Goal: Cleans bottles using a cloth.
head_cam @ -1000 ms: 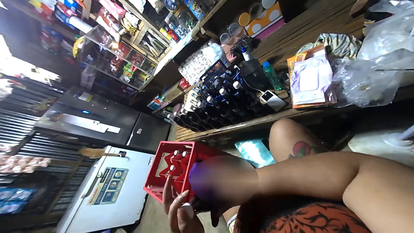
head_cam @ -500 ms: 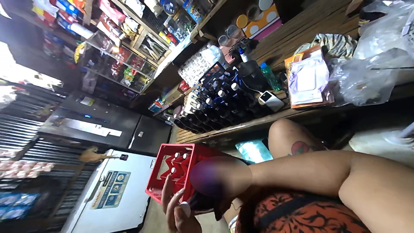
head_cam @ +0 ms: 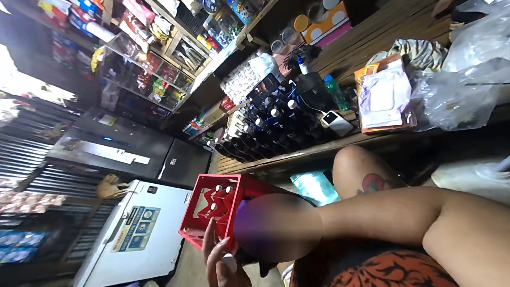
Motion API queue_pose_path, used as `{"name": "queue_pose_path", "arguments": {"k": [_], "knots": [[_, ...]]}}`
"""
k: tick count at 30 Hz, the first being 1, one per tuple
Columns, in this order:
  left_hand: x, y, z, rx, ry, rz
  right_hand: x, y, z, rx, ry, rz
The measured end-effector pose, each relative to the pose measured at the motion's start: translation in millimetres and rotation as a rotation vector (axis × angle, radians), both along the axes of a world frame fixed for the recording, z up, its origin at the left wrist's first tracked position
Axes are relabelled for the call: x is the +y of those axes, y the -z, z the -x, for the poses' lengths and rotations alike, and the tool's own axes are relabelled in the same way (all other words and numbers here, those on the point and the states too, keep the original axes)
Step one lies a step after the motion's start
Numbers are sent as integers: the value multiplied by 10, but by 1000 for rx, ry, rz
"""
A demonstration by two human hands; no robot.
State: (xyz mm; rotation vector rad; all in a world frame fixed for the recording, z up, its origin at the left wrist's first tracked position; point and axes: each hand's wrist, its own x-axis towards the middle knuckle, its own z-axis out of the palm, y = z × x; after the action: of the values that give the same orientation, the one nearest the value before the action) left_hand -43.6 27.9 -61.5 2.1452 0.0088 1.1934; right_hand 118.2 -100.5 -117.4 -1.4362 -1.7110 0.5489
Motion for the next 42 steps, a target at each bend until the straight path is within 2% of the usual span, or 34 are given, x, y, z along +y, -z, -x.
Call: {"name": "queue_pose_path", "arguments": {"k": [4, 8, 14, 21, 28, 34, 42], "knots": [[-222, 1, -18, 45, 2, -144, -101, -186, 107, -32, -41, -268], [-246, 16, -44, 57, -17, -221, -23, -93, 83, -68, 12, -446], [-103, -30, -50, 48, -17, -173, 8, -45, -46, 30, 14, -129], [59, -62, 7, 29, -19, -161, 68, 159, -133, 118, 3, 39], [212, -31, -5, -11, -83, -11, 188, 282, -198, 206, 32, 289], [221, -19, -12, -22, -35, -11, 133, 139, -90, 212, 67, 255], [-71, -22, -48, 46, 22, -161, -67, -182, 80, 48, 29, -47]]}}
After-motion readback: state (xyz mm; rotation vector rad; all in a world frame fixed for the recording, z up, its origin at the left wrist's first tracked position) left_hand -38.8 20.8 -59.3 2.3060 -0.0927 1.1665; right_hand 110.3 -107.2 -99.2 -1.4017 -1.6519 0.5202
